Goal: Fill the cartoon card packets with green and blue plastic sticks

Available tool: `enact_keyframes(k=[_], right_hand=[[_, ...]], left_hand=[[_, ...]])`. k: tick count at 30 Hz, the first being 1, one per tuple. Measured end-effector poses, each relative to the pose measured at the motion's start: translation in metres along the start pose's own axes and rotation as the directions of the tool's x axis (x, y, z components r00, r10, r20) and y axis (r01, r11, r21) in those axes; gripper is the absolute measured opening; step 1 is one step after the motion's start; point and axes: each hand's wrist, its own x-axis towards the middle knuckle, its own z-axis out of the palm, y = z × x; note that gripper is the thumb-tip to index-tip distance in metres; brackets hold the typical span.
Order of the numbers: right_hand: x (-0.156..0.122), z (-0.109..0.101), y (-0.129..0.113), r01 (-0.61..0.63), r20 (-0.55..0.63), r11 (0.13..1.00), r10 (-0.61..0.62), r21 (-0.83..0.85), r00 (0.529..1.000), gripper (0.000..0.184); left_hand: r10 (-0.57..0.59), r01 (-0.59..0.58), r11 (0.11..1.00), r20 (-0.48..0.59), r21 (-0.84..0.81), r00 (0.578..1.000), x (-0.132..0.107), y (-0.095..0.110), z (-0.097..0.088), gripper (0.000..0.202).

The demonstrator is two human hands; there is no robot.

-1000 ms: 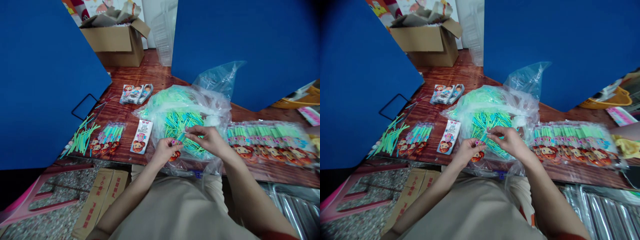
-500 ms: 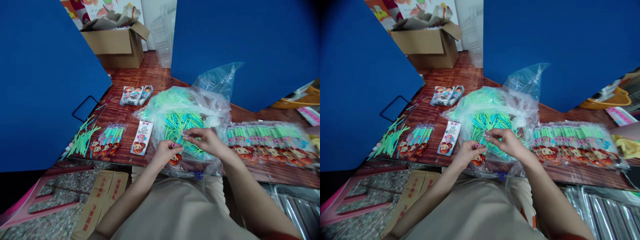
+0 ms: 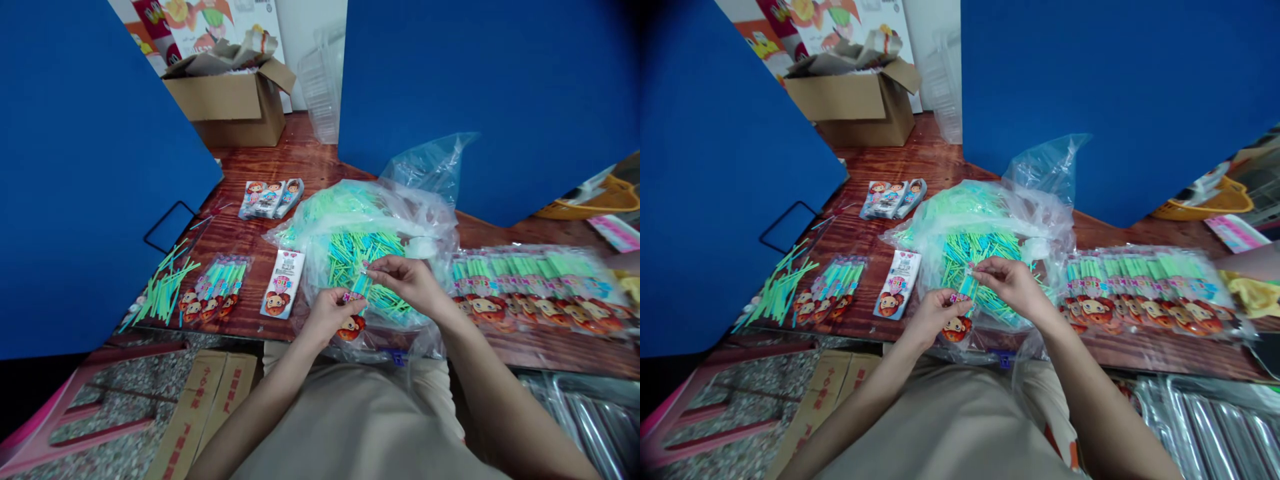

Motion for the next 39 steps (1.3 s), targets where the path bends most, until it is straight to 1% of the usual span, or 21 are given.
enact_keyframes(k=[3, 5, 8, 12, 16, 18, 21, 24, 26, 30, 34, 36, 39], right_hand=[[-0.001, -0.006, -0.003, 0.039, 0.028, 0.984, -0.035, -0.174, 0.999, 0.033], [0.000, -0.010, -0.005, 0.074, 0.092, 0.961, -0.051, -0.268, 0.994, 0.031], [0.000, -0.013, -0.005, 0.100, 0.181, 0.944, -0.044, -0.315, 0.983, 0.030], [0.001, -0.011, -0.004, 0.076, 0.210, 0.967, -0.023, -0.244, 0.977, 0.032], [0.001, -0.008, -0.003, 0.072, 0.137, 0.987, -0.052, -0.145, 0.989, 0.029], [0.001, -0.006, -0.003, 0.085, 0.149, 0.985, -0.062, -0.152, 0.987, 0.029], [0.001, -0.004, -0.005, 0.092, 0.188, 0.980, -0.059, -0.177, 0.980, 0.034], [0.001, -0.002, -0.007, 0.084, 0.176, 0.979, -0.051, -0.185, 0.983, 0.037], [0.000, -0.001, -0.008, 0.088, 0.175, 0.978, -0.054, -0.191, 0.983, 0.036], [-0.001, 0.000, -0.007, 0.095, 0.147, 0.985, -0.073, -0.146, 0.986, 0.030], [-0.001, 0.001, -0.006, 0.090, 0.180, 0.988, -0.066, -0.129, 0.982, 0.032], [0.000, 0.001, -0.004, 0.062, 0.137, 0.997, -0.054, -0.053, 0.989, 0.032], [0.002, 0.003, -0.002, -0.019, 0.039, 0.994, 0.015, 0.107, 0.999, 0.038]], left_hand=[[-0.002, 0.002, 1.000, -0.019, 0.003, 1.000, 0.001, 0.001, 0.000, 0.045], [-0.004, 0.004, 1.000, -0.025, 0.011, 1.000, 0.001, 0.001, 0.000, 0.044], [0.001, 0.000, 1.000, -0.026, 0.011, 1.000, 0.001, 0.001, -0.001, 0.044], [-0.016, 0.016, 1.000, -0.009, -0.017, 1.000, -0.002, 0.003, -0.003, 0.044], [-0.037, 0.037, 0.999, 0.004, -0.026, 0.999, -0.003, 0.005, -0.005, 0.045], [-0.031, 0.031, 0.999, -0.003, -0.010, 1.000, -0.002, 0.005, -0.006, 0.045], [-0.016, 0.016, 1.000, -0.019, 0.004, 1.000, -0.002, 0.007, -0.006, 0.047], [-0.010, 0.010, 1.000, -0.026, -0.004, 1.000, -0.004, 0.008, -0.006, 0.047], [-0.013, 0.013, 1.000, -0.027, -0.007, 1.000, -0.004, 0.008, -0.006, 0.048], [-0.011, 0.012, 1.000, -0.023, 0.012, 1.000, -0.004, 0.008, -0.007, 0.048], [-0.012, 0.012, 0.999, 0.001, 0.034, 1.000, -0.003, 0.008, -0.008, 0.048], [-0.018, 0.018, 1.000, 0.006, 0.010, 1.000, -0.003, 0.010, -0.007, 0.047], [-0.031, 0.031, 0.999, 0.004, -0.027, 1.000, -0.005, 0.012, -0.005, 0.045]])
